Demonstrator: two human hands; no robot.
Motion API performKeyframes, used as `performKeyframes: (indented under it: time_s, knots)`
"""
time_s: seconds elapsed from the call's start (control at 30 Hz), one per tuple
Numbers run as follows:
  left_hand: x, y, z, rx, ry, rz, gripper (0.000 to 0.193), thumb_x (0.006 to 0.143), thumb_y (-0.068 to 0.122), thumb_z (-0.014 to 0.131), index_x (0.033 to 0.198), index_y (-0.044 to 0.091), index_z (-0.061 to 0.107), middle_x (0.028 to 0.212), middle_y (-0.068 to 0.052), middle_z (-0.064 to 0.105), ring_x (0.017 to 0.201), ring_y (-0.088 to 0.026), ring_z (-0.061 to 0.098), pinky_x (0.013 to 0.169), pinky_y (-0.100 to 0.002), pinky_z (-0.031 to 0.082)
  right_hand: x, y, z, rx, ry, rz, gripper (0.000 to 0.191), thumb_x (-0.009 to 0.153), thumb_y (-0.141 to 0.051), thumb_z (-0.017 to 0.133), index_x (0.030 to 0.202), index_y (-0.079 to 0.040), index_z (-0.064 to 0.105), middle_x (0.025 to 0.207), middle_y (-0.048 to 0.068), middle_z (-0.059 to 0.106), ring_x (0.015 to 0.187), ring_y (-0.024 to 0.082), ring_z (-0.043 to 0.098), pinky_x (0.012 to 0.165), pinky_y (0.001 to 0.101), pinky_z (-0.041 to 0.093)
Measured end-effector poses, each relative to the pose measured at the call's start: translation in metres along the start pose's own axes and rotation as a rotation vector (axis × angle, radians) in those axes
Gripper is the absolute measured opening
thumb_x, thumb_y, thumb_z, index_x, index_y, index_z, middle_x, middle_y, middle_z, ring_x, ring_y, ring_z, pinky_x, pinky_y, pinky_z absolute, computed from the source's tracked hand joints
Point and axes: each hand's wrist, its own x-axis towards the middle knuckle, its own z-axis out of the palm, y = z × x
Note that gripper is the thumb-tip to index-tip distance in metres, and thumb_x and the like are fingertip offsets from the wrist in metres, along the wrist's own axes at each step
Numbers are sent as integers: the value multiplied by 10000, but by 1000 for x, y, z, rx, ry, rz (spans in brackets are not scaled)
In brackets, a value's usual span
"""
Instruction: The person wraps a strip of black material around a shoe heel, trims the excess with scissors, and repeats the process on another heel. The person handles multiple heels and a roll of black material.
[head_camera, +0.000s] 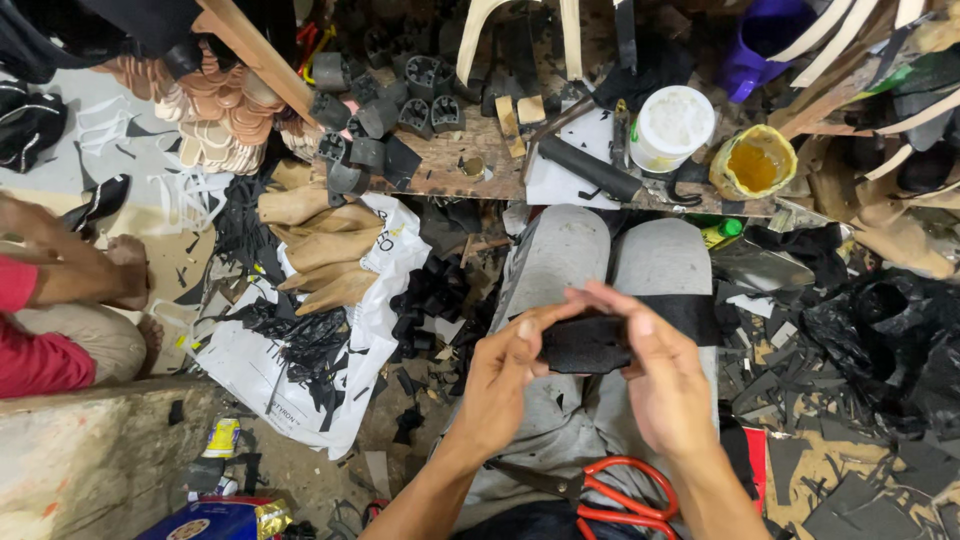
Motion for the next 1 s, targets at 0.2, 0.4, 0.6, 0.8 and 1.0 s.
performKeyframes:
  time_s: [0.2, 0.4, 0.6, 0.8, 1.0]
  knots:
    - [4, 0, -4, -286, -55, 103, 637, 1122, 425, 303, 1371, -94, 575, 1419, -173, 618, 1250, -249, 652, 1034, -384, 564, -9, 17, -43, -396, 0, -69, 267, 991, -281, 581, 1127, -70, 672, 1103, 71, 715, 968, 168, 654, 838, 320, 521]
    - [12, -1, -20, -378, 10, 152, 537, 1121, 347, 413, 1394, -90, 565, 1376, -206, 626, 1224, -254, 662, 1056, -390, 572, -61, 84, -106, -1508, -870, 483, 555, 810, -546, 848, 1289, -324, 674, 978, -11, 775, 961, 230, 709, 849, 379, 545]
    - [21, 3, -29, -311, 175, 174, 495, 924, -11, 689, 1387, -52, 519, 1314, -129, 617, 1184, -169, 621, 1024, -368, 539, -75, 113, -137, -1571, -835, 744, 445, 919, -415, 688, 1329, -574, 622, 1145, -72, 714, 1078, 187, 700, 976, 348, 544]
    - [20, 10, -35, -687, 104, 115, 420, 1019, 133, 606, 1391, -37, 509, 1254, -166, 664, 1130, -239, 677, 1006, -448, 561, -78, 96, -158, -605, -383, 191, 449, 819, -172, 813, 1227, -145, 628, 860, 54, 662, 791, 114, 681, 732, 284, 598]
    - [15, 6, -20, -820, 8, 68, 424, 1070, 143, 588, 1441, -5, 442, 1317, -132, 645, 1217, -222, 655, 1120, -448, 500, -67, 65, -102, -1003, -151, 134, 325, 850, -328, 831, 965, -75, 663, 658, 96, 489, 647, 212, 442, 589, 366, 416]
